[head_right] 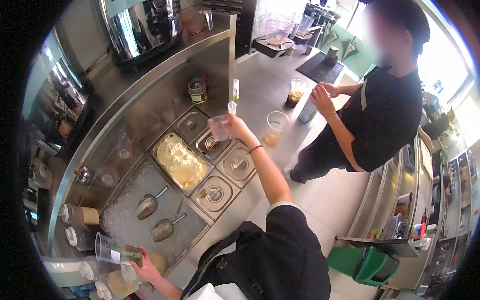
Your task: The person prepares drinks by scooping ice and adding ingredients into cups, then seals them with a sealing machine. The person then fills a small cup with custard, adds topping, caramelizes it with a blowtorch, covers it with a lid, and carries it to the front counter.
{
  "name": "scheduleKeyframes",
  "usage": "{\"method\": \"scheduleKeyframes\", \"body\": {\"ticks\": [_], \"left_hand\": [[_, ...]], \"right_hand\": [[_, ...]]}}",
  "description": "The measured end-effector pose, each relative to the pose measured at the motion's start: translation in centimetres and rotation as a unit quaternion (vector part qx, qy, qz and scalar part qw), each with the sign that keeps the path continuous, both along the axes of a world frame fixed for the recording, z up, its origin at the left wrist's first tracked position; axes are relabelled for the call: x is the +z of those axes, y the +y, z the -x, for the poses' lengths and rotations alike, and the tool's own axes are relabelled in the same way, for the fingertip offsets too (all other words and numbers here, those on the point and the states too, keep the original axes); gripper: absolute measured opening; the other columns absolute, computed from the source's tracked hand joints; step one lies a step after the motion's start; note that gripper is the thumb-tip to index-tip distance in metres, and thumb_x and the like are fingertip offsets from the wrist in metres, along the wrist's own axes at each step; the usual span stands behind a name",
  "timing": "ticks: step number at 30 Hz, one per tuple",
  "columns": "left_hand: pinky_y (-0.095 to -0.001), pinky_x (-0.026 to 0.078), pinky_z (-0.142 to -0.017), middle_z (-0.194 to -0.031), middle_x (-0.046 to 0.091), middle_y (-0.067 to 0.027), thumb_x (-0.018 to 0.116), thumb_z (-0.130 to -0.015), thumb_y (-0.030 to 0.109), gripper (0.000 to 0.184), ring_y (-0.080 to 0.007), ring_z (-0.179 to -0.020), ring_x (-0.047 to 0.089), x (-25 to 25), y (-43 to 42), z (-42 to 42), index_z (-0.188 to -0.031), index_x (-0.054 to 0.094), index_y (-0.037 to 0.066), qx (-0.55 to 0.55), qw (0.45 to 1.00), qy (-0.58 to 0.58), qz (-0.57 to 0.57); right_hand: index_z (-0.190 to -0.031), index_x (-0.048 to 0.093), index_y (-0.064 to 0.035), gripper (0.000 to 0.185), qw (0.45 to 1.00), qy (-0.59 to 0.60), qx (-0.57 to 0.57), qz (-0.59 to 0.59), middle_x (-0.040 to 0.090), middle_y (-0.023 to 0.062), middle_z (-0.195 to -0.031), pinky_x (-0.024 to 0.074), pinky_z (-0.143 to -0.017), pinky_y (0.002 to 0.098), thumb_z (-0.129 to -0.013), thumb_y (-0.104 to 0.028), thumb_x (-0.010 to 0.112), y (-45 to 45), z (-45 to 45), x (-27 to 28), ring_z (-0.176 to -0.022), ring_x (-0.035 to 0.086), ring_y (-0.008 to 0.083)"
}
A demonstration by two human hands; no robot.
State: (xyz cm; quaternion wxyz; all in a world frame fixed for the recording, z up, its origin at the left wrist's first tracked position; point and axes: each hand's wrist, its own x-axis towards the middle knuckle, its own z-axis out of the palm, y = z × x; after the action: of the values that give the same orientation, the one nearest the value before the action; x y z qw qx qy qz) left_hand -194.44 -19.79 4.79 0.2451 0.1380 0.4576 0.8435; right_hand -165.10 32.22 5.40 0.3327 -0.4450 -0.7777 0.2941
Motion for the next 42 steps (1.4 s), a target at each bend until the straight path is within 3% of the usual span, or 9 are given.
{"method": "scheduleKeyframes", "body": {"ticks": [5,10,14,15,18,26,31,35,42], "left_hand": [[-0.0399,0.038,-0.093,-0.124,0.045,-0.0171,0.051,-0.086,0.040,0.065,-0.0316,-0.109,0.048,0.0,1.3,0.2,-0.134,0.026,0.003,0.047,0.997,-0.042,-0.053],[-0.0390,0.042,-0.089,-0.121,0.045,-0.0183,0.060,-0.079,0.045,0.076,-0.0328,-0.105,0.051,0.9,-0.1,-0.8,-0.132,0.028,0.001,0.018,0.999,0.046,0.000],[-0.0432,0.042,-0.092,-0.121,0.045,-0.0155,0.062,-0.077,0.043,0.075,-0.0278,-0.109,0.048,-1.0,-2.8,-0.7,-0.131,0.030,0.002,0.042,0.999,0.034,-0.002],[-0.0454,0.040,-0.095,-0.121,0.044,-0.0139,0.064,-0.077,0.041,0.074,-0.0259,-0.111,0.046,-0.4,-3.4,-1.0,-0.131,0.031,0.003,0.027,0.998,0.054,0.007],[-0.0402,0.040,-0.092,-0.121,0.047,-0.0159,0.057,-0.083,0.037,0.066,-0.0322,-0.106,0.050,-2.5,-5.4,-0.4,-0.131,0.031,0.001,0.047,0.998,0.052,0.001],[-0.0371,0.038,-0.091,-0.120,0.047,-0.0153,0.050,-0.087,0.039,0.062,-0.0294,-0.104,0.050,0.9,-4.8,-2.5,-0.132,0.030,0.001,0.075,0.996,0.044,0.023],[-0.0371,0.038,-0.091,-0.119,0.048,-0.0154,0.048,-0.088,0.038,0.060,-0.0290,-0.105,0.049,-0.5,-4.3,-0.4,-0.131,0.031,0.001,0.010,0.998,0.055,0.025],[-0.0378,0.038,-0.091,-0.120,0.048,-0.0160,0.048,-0.088,0.037,0.058,-0.0295,-0.105,0.050,-0.6,-1.8,0.2,-0.129,0.033,-0.001,-0.035,0.998,0.048,0.027],[-0.0420,0.037,-0.096,-0.124,0.046,-0.0171,0.049,-0.088,0.036,0.059,-0.0313,-0.109,0.049,0.2,1.8,-0.4,-0.130,0.031,-0.002,-0.122,0.991,0.044,0.012]], "right_hand": [[-0.100,0.056,-0.0026,0.020,0.938,0.123,0.320,0.050,0.059,0.0035,-0.085,0.0451,-0.069,0.0255,-0.083,-0.013,0.059,-7.0,3.7,16.1,-0.078,0.053,0.0083],[-0.099,0.057,-0.0021,0.017,0.923,0.288,0.227,-0.116,0.057,-0.0024,-0.074,0.0403,-0.057,0.0172,-0.082,-0.008,0.059,-11.9,9.5,26.2,-0.064,0.047,0.0012],[-0.095,0.060,-0.0076,0.020,0.907,0.291,0.111,-0.282,0.063,0.0137,-0.078,0.0475,-0.062,0.0331,-0.078,-0.018,0.060,-11.1,16.0,29.4,-0.069,0.061,0.0255],[-0.094,0.060,-0.0068,0.018,0.893,0.304,0.100,-0.315,0.062,0.0109,-0.074,0.0459,-0.057,0.0294,-0.079,-0.016,0.060,-10.0,18.3,29.0,-0.063,0.059,0.0191],[-0.092,0.058,-0.0065,0.020,0.909,0.266,0.046,-0.319,0.060,0.0134,-0.070,0.0470,-0.063,0.0371,-0.076,-0.019,0.061,-7.7,23.1,27.5,-0.069,0.060,0.0298],[-0.122,0.041,-0.0030,0.058,0.913,0.217,0.045,-0.342,0.042,0.0231,-0.117,0.0400,-0.088,0.0421,-0.073,-0.019,0.066,-10.6,20.1,26.6,-0.103,0.044,0.0408],[-0.109,0.049,-0.0040,0.039,0.899,0.207,0.100,-0.372,0.047,0.0165,-0.108,0.0394,-0.087,0.0394,-0.074,-0.011,0.064,-14.9,11.3,22.2,-0.103,0.045,0.0347],[-0.098,0.055,-0.0054,0.025,0.953,0.110,0.034,-0.280,0.051,0.0135,-0.102,0.0397,-0.086,0.0390,-0.074,-0.011,0.062,-15.3,3.1,13.5,-0.098,0.049,0.0320],[-0.104,0.054,-0.0068,0.033,0.990,-0.030,0.021,-0.137,0.049,0.0175,-0.104,0.0416,-0.085,0.0421,-0.073,-0.015,0.063,-18.6,-2.7,4.6,-0.098,0.047,0.0363]]}}
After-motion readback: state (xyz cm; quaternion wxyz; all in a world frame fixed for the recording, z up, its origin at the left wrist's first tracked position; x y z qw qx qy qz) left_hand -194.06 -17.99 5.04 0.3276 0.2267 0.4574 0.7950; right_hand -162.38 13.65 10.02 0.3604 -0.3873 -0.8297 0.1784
